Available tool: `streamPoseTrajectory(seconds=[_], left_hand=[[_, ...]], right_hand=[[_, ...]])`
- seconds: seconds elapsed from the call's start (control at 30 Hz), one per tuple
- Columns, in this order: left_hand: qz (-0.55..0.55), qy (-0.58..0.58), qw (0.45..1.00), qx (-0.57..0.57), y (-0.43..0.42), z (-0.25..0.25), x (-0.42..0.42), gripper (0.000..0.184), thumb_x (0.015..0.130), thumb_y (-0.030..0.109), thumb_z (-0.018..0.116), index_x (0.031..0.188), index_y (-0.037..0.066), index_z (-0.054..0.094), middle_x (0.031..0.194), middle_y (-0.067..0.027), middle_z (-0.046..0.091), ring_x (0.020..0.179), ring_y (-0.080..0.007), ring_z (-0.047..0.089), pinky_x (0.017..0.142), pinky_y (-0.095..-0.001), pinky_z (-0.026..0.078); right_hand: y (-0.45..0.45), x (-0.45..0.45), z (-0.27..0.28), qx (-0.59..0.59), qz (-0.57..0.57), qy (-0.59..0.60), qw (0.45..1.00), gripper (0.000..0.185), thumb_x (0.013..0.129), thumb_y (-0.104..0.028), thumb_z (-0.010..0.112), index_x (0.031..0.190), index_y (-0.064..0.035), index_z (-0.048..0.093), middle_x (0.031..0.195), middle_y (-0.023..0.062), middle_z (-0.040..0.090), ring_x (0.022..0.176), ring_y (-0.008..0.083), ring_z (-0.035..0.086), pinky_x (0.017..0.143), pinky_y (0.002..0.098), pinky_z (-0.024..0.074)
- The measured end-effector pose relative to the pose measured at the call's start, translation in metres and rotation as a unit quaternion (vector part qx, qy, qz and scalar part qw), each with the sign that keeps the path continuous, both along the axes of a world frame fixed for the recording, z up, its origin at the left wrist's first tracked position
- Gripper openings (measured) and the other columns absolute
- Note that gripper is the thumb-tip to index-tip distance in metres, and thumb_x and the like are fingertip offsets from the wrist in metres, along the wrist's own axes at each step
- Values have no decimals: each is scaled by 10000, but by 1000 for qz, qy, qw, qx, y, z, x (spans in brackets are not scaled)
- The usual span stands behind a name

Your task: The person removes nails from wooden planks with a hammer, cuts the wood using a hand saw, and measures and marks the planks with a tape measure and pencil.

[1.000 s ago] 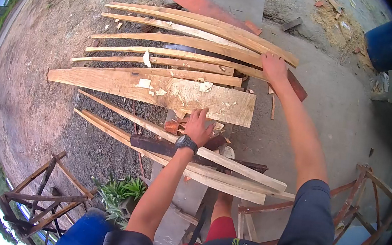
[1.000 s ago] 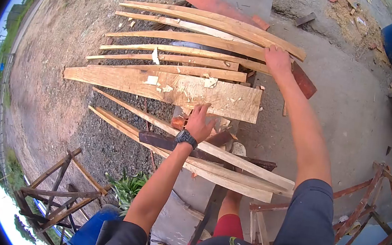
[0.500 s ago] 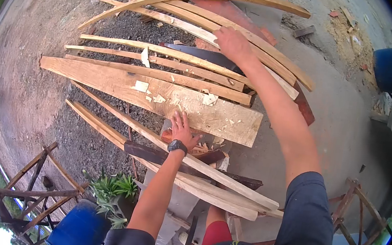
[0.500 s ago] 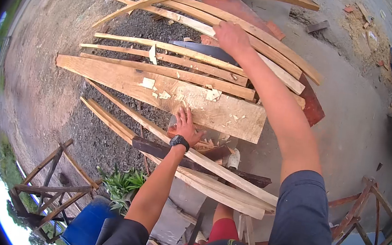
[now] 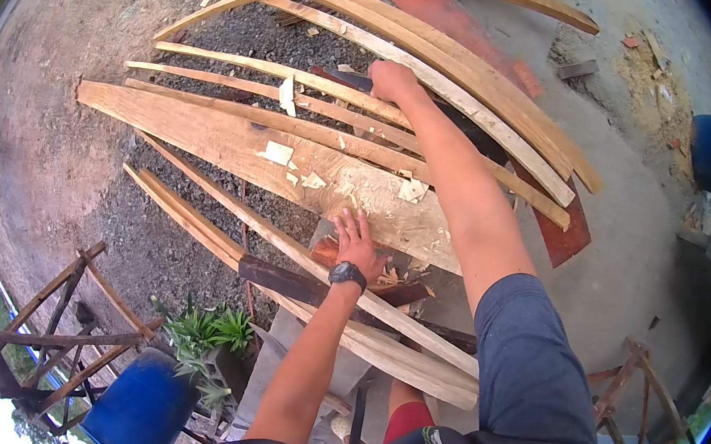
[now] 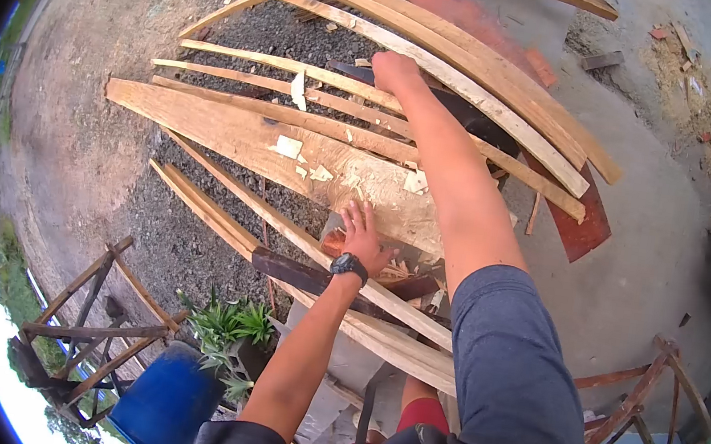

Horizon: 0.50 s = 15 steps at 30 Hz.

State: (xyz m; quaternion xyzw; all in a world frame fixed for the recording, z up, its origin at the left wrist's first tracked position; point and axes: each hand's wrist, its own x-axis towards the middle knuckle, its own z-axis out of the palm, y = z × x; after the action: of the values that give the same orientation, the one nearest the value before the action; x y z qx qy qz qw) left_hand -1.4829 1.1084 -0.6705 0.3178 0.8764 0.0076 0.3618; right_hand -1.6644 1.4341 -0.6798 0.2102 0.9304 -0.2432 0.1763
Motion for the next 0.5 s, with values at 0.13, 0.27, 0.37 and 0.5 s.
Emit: streamPoseTrajectory(seconds=[0.13, 0.27, 0.37, 0.5], left_hand=[[14, -18, 999, 29, -1, 1, 2, 1243, 786, 427, 822, 1581, -75, 8, 1598, -426, -44, 1473, -624, -55, 1226, -613, 114], [-6, 3, 1000, -9, 4, 10, -1, 1220, 784, 408, 834, 1590, -65, 50, 1616, -398, 0, 1482, -611, 4, 1240, -561, 144], [-6, -2, 1000, -7, -1, 8, -2, 1227, 783, 394, 830, 1590, -61, 26, 1614, -402, -17, 1486, -604, -20, 1241, -558, 143], [2, -16, 1000, -6, 0, 7, -3, 1225, 781, 379, 825, 1588, -62, 16, 1611, -408, -32, 1488, -600, -35, 1242, -555, 147]], right_hand=[[5, 27, 31, -58, 7, 62, 996, 344, 773, -256, 833, 1053, -84, 730, 1034, 146, 738, 1022, 346, 687, 840, 465, 538], [27, 34, 27, -146, 68, 141, 977, 373, 755, -256, 845, 1057, -74, 726, 1004, 152, 736, 995, 354, 687, 821, 457, 528], [18, 23, 4, -110, 44, 125, 985, 365, 812, -227, 796, 1140, -92, 710, 1080, 148, 723, 1066, 330, 675, 894, 448, 531], [-16, 58, 10, -2, -43, 183, 982, 531, 857, -230, 764, 1351, -128, 599, 1364, 149, 607, 1284, 358, 550, 1072, 465, 470]])
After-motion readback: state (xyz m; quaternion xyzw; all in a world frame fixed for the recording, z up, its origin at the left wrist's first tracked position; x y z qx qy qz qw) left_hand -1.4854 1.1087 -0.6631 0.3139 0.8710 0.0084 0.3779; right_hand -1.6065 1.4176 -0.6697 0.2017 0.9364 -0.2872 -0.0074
